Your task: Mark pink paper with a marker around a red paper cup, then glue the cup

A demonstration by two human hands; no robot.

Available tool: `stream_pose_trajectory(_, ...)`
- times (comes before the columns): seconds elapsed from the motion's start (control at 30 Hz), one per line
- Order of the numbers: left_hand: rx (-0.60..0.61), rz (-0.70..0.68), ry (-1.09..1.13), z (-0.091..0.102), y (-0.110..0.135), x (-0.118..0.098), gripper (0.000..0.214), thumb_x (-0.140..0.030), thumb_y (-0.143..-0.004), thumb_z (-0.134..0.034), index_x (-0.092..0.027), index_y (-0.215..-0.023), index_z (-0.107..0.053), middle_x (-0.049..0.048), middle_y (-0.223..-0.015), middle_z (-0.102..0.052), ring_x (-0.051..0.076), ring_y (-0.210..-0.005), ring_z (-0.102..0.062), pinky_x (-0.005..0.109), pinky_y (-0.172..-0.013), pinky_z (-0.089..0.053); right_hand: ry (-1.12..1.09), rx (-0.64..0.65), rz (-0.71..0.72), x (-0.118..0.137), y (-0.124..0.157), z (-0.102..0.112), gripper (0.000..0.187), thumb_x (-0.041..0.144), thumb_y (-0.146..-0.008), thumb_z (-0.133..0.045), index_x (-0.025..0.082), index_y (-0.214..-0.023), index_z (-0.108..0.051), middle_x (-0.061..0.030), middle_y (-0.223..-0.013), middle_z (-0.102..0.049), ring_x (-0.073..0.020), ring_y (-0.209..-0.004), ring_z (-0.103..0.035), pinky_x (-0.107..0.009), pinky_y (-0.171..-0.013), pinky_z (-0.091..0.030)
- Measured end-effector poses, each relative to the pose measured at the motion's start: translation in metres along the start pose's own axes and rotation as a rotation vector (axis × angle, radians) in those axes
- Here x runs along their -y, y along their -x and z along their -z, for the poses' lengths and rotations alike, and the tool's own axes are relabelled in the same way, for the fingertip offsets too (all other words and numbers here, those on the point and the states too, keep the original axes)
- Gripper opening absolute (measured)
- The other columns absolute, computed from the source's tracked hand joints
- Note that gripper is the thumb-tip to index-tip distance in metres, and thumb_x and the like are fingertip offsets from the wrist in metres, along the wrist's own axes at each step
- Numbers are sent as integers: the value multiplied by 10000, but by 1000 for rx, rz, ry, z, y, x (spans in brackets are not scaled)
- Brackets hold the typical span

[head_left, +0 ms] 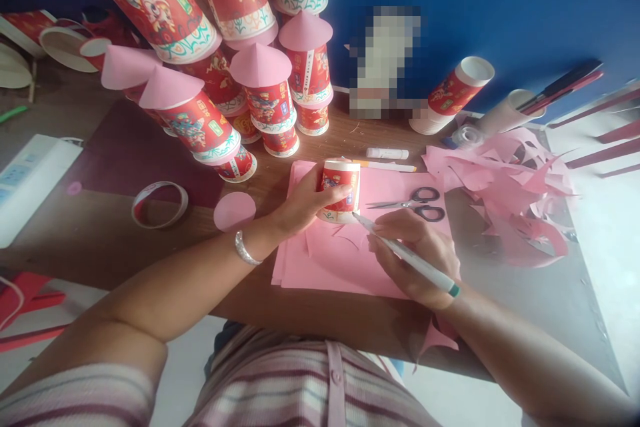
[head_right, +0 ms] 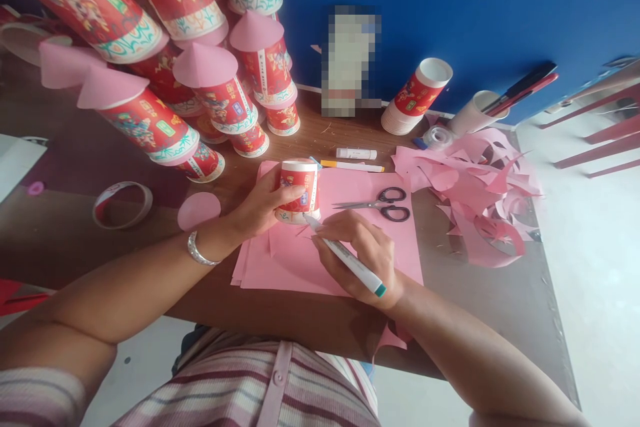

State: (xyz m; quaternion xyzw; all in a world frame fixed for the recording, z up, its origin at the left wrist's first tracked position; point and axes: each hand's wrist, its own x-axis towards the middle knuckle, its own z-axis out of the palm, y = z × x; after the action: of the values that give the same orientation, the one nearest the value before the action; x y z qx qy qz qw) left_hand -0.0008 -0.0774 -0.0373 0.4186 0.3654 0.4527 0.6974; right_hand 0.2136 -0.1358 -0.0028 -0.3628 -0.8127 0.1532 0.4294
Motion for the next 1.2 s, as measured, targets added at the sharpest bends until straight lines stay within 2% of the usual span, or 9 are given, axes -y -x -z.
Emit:
stream_pose_trajectory(0.13,11,-4,9,1,0,1,475,-470,-799,-897,-195,-1066,-617,11,-956,-641,159,-843,-626,293,-743,-515,-67,39,-29,1,-2,3,182,79,-1009,-705,253,-1060,-705,5,-835,-807,-147,-653,-779,-240,-582,-629)
stream_pose_trajectory(0.27,3,-2,-1,1,-1,2,462,-434,-792,-904,-196,-1061,-613,5,-935,-633,150,-824,-616,283,-732,-507,-158,36,-91,2,-3,2,120,123,-1004,-718,243,-1003,-723,-6,-811,-808,-185,-718,-810,-281,-627,-657)
stream_pose_trajectory(0.37,-10,1,12,1,-1,3,501,-449,-772,-914,-195,-1080,-610,8,-963,-641,156,-848,-627,286,-746,-520,-225,11,-161,1,-3,0,142,186,-1043,-700,237,-911,-706,27,-699,-769,-146,-582,-745,-253,-563,-607)
stream_pose_trajectory(0.47,-2,-4,13,1,-1,3,484,-466,-792,-901,-192,-1063,-608,8,-956,-641,156,-847,-626,296,-762,-530,-214,14,-224,2,-3,0,109,188,-1072,-655,226,-993,-720,44,-686,-766,-124,-541,-725,-243,-573,-606)
stream_pose_trajectory(0.63,10,-5,-2,2,-1,3,459,-478,-823,-890,-189,-1043,-611,16,-947,-648,157,-838,-622,299,-763,-531,-190,-22,-210,4,-2,3,97,153,-1041,-667,229,-1070,-719,42,-726,-772,-132,-561,-730,-269,-594,-616)
stream_pose_trajectory(0.77,21,-14,2,2,-2,3,447,-478,-823,-891,-191,-1019,-611,11,-933,-649,149,-818,-612,294,-757,-525,-249,-11,-163,1,-1,1,52,202,-1040,-693,229,-1011,-727,20,-732,-762,-154,-576,-731,-291,-568,-601)
stream_pose_trajectory(0.87,20,-27,2,2,-2,3,435,-471,-824,-885,-196,-1021,-613,11,-935,-653,154,-832,-615,295,-775,-527,-126,-52,-136,-1,1,-2,72,207,-1032,-654,256,-1011,-702,24,-730,-761,-165,-570,-736,-283,-548,-612)
stream_pose_trajectory(0.93,17,-18,1,2,-1,3,442,-472,-821,-886,-197,-1044,-621,15,-945,-657,160,-842,-620,301,-783,-529,-45,-93,-70,-1,1,-3,99,189,-997,-681,272,-1049,-667,27,-725,-756,-170,-528,-707,-288,-519,-612)
stream_pose_trajectory(1.2,30,-19,17,-1,-1,0,436,-469,-811,-893,-202,-1016,-615,8,-933,-634,163,-843,-614,302,-761,-524,90,-25,250,-5,-5,-4,197,72,-976,-688,241,-1056,-625,22,-748,-701,-132,-594,-700,-230,-507,-571)
